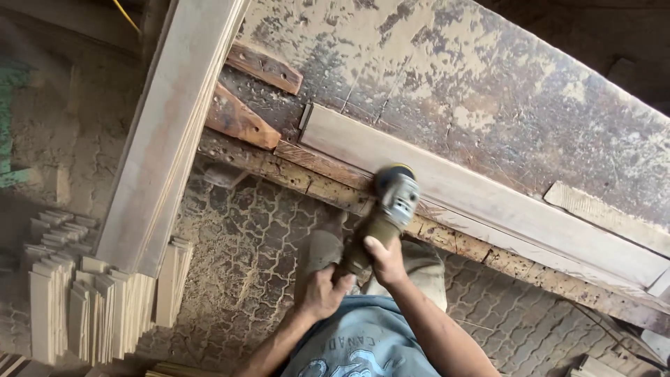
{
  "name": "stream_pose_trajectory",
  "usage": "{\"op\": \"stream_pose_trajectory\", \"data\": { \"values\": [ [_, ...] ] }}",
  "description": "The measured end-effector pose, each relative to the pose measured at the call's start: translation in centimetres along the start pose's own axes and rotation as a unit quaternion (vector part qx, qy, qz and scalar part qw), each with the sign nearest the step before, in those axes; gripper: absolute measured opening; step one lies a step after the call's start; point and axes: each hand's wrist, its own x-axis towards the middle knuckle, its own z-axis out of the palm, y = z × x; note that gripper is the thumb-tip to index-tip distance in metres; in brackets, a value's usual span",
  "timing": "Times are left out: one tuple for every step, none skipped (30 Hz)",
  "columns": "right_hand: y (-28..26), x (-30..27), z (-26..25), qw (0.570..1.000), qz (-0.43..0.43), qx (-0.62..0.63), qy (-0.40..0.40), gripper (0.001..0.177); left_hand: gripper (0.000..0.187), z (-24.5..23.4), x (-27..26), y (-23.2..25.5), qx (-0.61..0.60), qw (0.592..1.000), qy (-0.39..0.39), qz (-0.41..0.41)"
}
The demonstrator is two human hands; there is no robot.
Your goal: Sanding a wooden plank with a power sander and filling gaps with wood glue.
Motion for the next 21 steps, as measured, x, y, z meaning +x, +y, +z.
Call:
{"op": "stream_pose_trajectory", "data": {
  "values": [
    [0.1,0.4,0.1,1.0,0.0,-0.003,0.003,0.038,0.078,-0.2,0.3,-0.2,-0.003,1.0,-0.002,0.001],
    [0.1,0.6,-0.1,1.0,0.0,-0.029,0.01,0.036,0.076,-0.1,0.6,-0.3,-0.006,1.0,0.003,0.013],
    [0.2,0.9,-0.5,0.998,-0.002,-0.055,0.018,0.035,0.075,0.1,1.0,-0.5,-0.009,1.0,0.007,0.025],
    [0.1,2.1,1.2,0.998,-0.003,-0.058,0.022,0.035,0.075,-0.7,1.1,-2.1,-0.012,1.0,0.003,0.027],
    [0.0,3.7,2.9,0.994,0.0,-0.112,0.004,0.037,0.053,-1.7,1.5,-3.8,0.044,0.997,0.051,0.046],
    [-0.1,5.3,4.4,0.986,0.003,-0.166,-0.015,0.039,0.038,-2.5,2.0,-5.4,0.099,0.988,0.099,0.065],
    [-1.3,6.4,7.3,0.986,0.001,-0.165,-0.01,0.039,0.038,-4.2,2.1,-1.6,0.101,0.988,0.094,0.068],
    [-2.6,7.6,9.9,0.987,-0.014,-0.154,-0.039,0.045,0.042,-5.7,2.2,2.3,0.031,0.988,0.149,0.013],
    [-3.8,8.6,12.3,0.987,-0.026,-0.141,-0.067,0.052,0.057,-7.0,2.2,6.1,-0.038,0.978,0.201,-0.045],
    [-4.5,8.9,12.9,0.988,-0.026,-0.139,-0.06,0.052,0.057,-7.1,2.2,6.3,-0.035,0.979,0.194,-0.045],
    [-5.2,9.3,13.5,0.983,0.009,-0.172,-0.062,0.059,0.057,-7.2,2.2,6.6,-0.052,0.979,0.191,-0.052],
    [-6.0,9.7,13.9,0.976,0.044,-0.205,-0.064,0.067,0.057,-7.4,2.3,7.0,-0.068,0.978,0.188,-0.058],
    [-6.0,9.1,12.0,0.976,0.045,-0.203,-0.059,0.067,0.057,-6.2,2.4,6.4,-0.067,0.979,0.183,-0.058],
    [-6.0,8.4,10.1,0.976,0.057,-0.205,-0.053,0.068,0.059,-5.1,2.3,5.8,-0.055,0.982,0.169,-0.061],
    [-5.9,7.6,8.3,0.974,0.072,-0.209,-0.054,0.07,0.061,-3.7,1.9,5.3,-0.045,0.984,0.162,-0.065],
    [-5.3,6.4,5.9,0.973,0.074,-0.209,-0.056,0.07,0.061,-1.5,1.5,5.4,-0.045,0.983,0.164,-0.067],
    [-4.8,5.3,3.5,0.986,0.035,-0.159,-0.047,0.065,0.062,0.5,1.2,5.6,-0.016,0.988,0.144,-0.047],
    [-4.3,4.0,1.0,0.994,-0.005,-0.107,-0.037,0.06,0.063,2.6,1.0,5.8,0.013,0.992,0.124,-0.026],
    [-3.6,3.2,-2.3,0.994,-0.006,-0.102,-0.033,0.06,0.063,5.1,1.0,5.7,0.019,0.992,0.12,-0.026],
    [-3.0,2.3,-5.6,0.996,-0.024,-0.082,-0.026,0.057,0.061,7.6,0.9,5.5,0.026,0.993,0.104,-0.053],
    [-2.4,1.5,-8.8,0.997,-0.045,-0.062,-0.019,0.054,0.061,10.1,1.0,5.4,0.034,0.993,0.088,-0.078]
  ]
}}
